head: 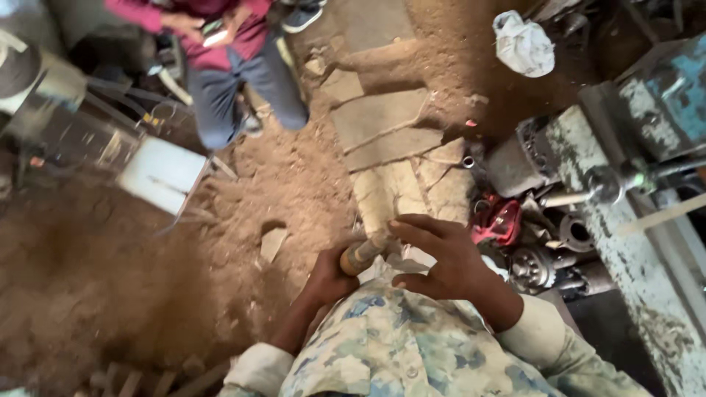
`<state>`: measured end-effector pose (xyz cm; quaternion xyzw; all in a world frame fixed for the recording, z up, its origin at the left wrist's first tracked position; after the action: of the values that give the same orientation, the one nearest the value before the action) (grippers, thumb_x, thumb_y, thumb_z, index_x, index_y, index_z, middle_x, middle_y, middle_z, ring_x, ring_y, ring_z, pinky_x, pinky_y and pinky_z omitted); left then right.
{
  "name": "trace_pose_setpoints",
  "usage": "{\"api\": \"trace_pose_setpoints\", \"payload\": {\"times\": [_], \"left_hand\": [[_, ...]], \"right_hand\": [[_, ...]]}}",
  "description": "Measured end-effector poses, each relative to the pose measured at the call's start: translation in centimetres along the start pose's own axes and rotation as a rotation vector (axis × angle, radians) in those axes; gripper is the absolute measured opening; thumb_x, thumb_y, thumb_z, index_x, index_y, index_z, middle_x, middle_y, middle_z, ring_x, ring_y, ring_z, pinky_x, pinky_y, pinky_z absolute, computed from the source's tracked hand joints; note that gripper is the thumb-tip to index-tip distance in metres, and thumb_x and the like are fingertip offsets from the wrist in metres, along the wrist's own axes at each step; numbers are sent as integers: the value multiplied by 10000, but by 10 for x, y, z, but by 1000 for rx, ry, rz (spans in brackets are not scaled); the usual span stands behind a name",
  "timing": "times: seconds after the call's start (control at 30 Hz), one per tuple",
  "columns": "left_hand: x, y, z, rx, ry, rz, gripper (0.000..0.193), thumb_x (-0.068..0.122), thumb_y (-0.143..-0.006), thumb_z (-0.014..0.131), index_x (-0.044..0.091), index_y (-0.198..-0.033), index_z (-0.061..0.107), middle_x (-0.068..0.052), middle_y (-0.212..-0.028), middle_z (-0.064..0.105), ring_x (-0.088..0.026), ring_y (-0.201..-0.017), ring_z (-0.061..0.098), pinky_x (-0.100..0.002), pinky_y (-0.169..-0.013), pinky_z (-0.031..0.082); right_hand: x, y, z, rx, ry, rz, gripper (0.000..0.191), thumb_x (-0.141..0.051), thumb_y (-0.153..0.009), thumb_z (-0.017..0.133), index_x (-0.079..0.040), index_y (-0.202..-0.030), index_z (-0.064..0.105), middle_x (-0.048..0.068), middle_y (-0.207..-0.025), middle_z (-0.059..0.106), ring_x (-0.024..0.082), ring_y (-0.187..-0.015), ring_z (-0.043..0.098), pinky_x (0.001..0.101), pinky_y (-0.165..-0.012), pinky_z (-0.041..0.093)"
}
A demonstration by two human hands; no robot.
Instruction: The person walks through a cluttered workshop, picks up a cylindrical mechanical part, and uses a hammer to tap it while seated on the floor. They then use an angle grinder to cut or grind the part, producing sparks, and inspect the modified piece.
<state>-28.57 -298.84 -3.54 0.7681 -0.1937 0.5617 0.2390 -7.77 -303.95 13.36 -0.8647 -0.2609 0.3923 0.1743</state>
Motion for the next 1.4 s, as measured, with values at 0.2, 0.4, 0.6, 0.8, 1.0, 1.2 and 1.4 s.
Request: {"api": "trace_pose_setpoints", "payload": {"times": [0.2, 0.4, 0.6, 0.8, 1.0, 1.2, 1.4], "left_hand": [[19, -138, -36, 113, 22, -77, 577, -17, -639, 703, 45, -1212, 680, -127, -1020, 773, -236, -974, 730, -363, -869, 578], [28, -306, -102, 139, -3, -53, 580, 24, -627, 729, 69, -1204, 691, -138, -1037, 776, -239, -1009, 747, -368, -882, 570], [24, -477, -159, 32, -312, -175, 591, 153, -659, 775, 149, -1246, 704, -160, -1064, 766, -308, -1013, 731, -398, -864, 576], [68, -627, -209, 21, -257, -18, 619, 111, -593, 778, 110, -1207, 694, -175, -1052, 753, -344, -1023, 719, -413, -855, 574], [78, -805, -240, 38, -261, -34, 597, 91, -598, 732, 127, -1194, 715, -167, -1029, 756, -342, -1003, 727, -398, -854, 573], [78, -962, -273, 192, -117, 55, 598, 25, -608, 752, 52, -1201, 681, -159, -1083, 748, -311, -1074, 713, -393, -898, 550], [62, -1083, -335, 330, 7, -87, 558, -8, -606, 719, 35, -1160, 662, -102, -1006, 742, -222, -958, 710, -339, -817, 564]], "right_hand": [[115, -109, -55, -77, 73, -47, 733, -375, -782, 879, -87, -1391, 591, 161, -1314, 669, 358, -1089, 714, 430, -881, 590], [253, -231, -84, -46, 78, 128, 705, -324, -742, 853, -81, -1355, 600, 185, -1313, 674, 311, -962, 734, 413, -812, 591], [364, -330, -100, -75, 70, 205, 767, -357, -714, 887, -66, -1356, 584, 142, -1156, 693, 336, -931, 712, 429, -795, 568], [444, -435, -137, -120, 314, 176, 683, -356, -651, 906, -109, -1248, 683, 154, -1209, 715, 307, -858, 723, 443, -759, 571], [610, -492, -192, 86, 233, 307, 644, -333, -612, 889, -105, -1183, 697, 133, -1168, 694, 345, -973, 726, 428, -811, 592], [757, -605, -237, -73, 227, 335, 813, -314, -580, 899, -47, -1281, 588, 213, -1376, 618, 386, -1137, 660, 465, -908, 545], [864, -730, -287, 9, -96, 189, 800, -294, -620, 835, -138, -1344, 534, 240, -1496, 499, 386, -1278, 577, 438, -1043, 470]]}}
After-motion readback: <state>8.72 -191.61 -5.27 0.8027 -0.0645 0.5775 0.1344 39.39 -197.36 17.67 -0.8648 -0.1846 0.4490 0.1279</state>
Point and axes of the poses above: each hand's wrist, its own y-axis away from the middle knuckle, its own z-axis out of the palm, x = y × z, the point moved 5 cm from there along -y, towards the middle knuckle
